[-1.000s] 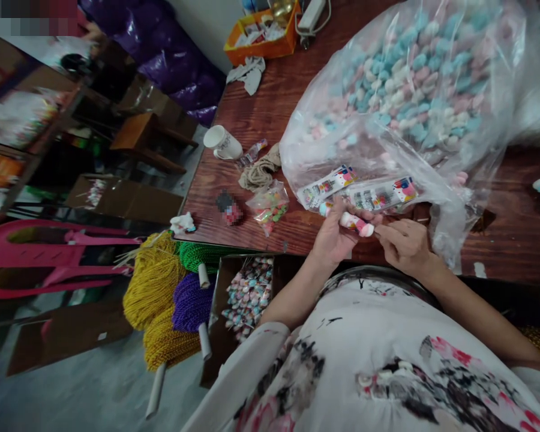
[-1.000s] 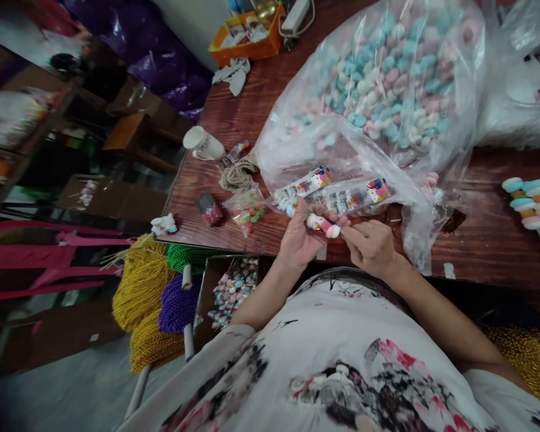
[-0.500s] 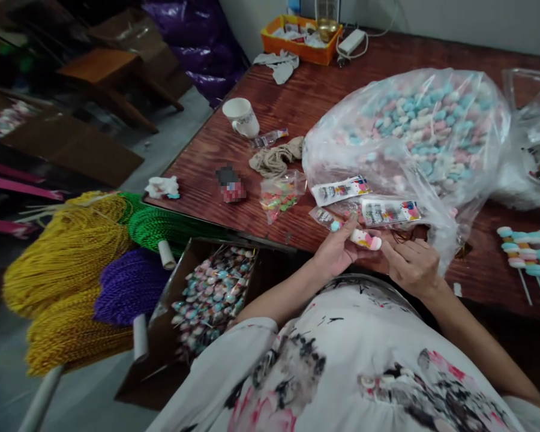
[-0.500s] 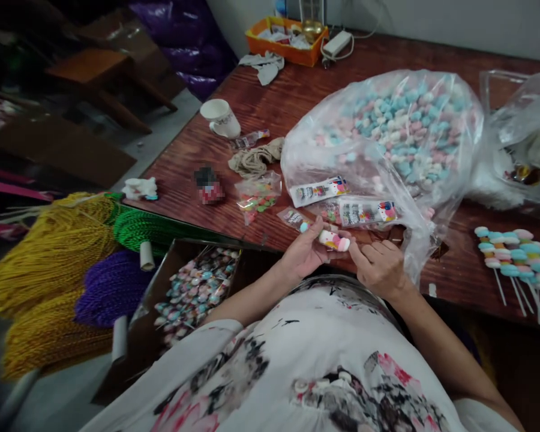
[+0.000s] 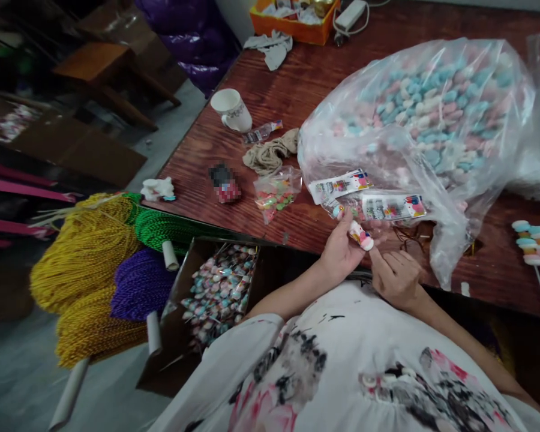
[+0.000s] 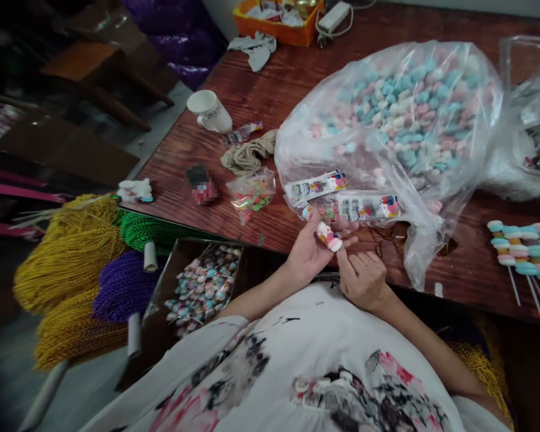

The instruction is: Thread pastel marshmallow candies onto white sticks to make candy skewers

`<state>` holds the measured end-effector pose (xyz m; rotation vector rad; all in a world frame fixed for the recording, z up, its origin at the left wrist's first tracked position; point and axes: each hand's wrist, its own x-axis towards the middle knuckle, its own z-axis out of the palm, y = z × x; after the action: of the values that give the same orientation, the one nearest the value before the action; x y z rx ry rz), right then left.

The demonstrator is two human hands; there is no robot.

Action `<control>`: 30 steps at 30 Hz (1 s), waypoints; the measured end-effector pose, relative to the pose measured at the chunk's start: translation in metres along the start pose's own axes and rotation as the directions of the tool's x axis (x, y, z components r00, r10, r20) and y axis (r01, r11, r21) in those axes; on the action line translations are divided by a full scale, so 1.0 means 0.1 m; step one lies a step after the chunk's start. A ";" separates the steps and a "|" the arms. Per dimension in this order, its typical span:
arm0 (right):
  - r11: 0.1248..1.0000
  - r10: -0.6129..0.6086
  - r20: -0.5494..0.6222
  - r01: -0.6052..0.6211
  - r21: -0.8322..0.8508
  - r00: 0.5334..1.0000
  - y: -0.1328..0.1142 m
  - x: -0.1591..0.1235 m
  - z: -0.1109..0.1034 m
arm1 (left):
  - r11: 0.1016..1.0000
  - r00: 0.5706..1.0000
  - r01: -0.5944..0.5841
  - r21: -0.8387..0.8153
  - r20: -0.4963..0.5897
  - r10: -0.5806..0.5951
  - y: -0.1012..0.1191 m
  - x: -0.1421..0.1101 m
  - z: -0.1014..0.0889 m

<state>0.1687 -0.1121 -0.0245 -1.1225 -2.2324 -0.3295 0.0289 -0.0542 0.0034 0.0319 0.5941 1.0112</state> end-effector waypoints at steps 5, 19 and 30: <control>0.983 0.130 0.131 -0.145 0.110 0.983 0.04 0.03 -0.10 | 0.987 0.991 -0.133 0.092 0.013 0.132 -0.10 0.08 0.05; 0.612 0.519 0.108 -0.457 0.646 0.848 -0.09 0.05 0.01 | 0.936 0.969 -0.247 0.250 0.077 0.235 -0.04 -0.05 0.07; 0.758 0.478 0.029 -0.429 0.492 0.878 -0.07 0.14 0.08 | 0.934 0.991 -0.133 0.332 0.049 0.124 -0.17 -0.06 -0.03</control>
<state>0.1538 -0.1036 -0.0222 -1.2751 -1.7270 0.3619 0.0385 -0.0693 -0.0018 0.3900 0.7412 1.0249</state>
